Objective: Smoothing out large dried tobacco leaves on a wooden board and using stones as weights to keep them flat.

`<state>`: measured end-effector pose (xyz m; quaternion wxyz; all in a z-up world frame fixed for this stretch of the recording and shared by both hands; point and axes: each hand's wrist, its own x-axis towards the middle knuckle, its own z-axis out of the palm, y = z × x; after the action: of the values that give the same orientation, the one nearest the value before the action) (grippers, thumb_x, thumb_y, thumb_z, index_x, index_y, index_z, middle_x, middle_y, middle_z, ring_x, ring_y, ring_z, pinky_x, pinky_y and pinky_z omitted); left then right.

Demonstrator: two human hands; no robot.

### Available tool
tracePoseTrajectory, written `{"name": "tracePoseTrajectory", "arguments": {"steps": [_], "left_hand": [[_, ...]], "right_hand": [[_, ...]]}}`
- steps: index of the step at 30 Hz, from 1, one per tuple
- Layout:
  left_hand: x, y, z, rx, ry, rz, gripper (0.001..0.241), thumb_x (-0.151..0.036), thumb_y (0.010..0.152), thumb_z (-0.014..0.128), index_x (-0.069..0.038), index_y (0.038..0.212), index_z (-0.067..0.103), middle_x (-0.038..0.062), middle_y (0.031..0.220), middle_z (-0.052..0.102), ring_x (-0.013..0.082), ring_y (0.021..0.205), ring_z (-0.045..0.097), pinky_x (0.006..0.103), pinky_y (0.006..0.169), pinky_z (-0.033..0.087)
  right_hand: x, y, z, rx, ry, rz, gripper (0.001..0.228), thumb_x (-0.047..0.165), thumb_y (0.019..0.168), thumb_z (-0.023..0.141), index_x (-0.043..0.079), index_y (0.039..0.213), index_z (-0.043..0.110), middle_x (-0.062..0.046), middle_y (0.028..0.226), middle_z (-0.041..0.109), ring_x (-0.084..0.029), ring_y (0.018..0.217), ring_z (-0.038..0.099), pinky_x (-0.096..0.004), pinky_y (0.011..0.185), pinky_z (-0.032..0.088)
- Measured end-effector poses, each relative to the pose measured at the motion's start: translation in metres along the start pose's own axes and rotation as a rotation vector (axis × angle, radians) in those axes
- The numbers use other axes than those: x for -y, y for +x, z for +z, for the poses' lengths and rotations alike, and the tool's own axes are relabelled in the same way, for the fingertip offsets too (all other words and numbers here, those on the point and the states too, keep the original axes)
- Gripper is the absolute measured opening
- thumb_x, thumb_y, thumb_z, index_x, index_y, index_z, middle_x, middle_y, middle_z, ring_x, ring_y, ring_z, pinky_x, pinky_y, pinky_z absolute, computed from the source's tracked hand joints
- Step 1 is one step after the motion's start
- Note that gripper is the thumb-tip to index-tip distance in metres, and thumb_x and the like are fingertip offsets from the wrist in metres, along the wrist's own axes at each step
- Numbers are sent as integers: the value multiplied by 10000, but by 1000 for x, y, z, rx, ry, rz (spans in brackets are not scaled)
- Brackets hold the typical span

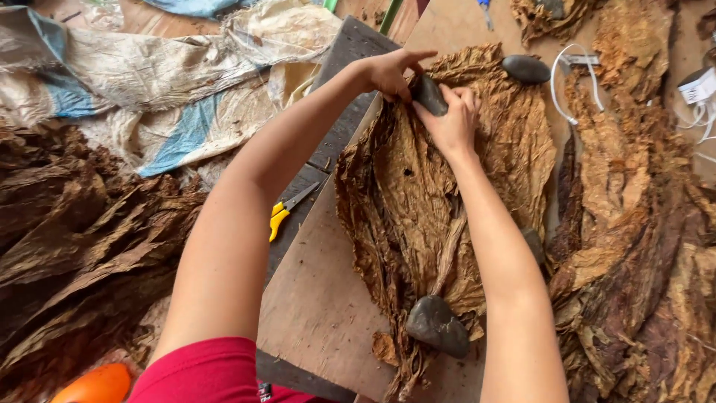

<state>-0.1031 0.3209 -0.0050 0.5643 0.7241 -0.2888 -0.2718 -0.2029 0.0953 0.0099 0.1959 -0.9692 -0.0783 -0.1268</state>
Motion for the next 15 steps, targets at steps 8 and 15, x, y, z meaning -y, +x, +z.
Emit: {"name": "tracePoseTrajectory", "arguments": {"steps": [8, 15], "left_hand": [[-94, -169, 77, -229, 746, 630, 391, -407, 905, 1029, -96, 1085, 873, 92, 1268, 789, 315, 1266, 719, 566, 1182, 614], [-32, -214, 132, 40, 753, 634, 172, -296, 1061, 887, -238, 1218, 922, 113, 1373, 792, 396, 1294, 775, 683, 1177, 562]], "right_hand": [[58, -37, -94, 195, 59, -153, 665, 258, 1197, 738, 19, 1748, 453, -254, 1767, 488, -438, 1583, 423, -655, 1286, 407], [102, -234, -200, 586, 508, -125, 342, 118, 1045, 797, 39, 1378, 802, -185, 1196, 789, -392, 1218, 739, -589, 1138, 583]]}}
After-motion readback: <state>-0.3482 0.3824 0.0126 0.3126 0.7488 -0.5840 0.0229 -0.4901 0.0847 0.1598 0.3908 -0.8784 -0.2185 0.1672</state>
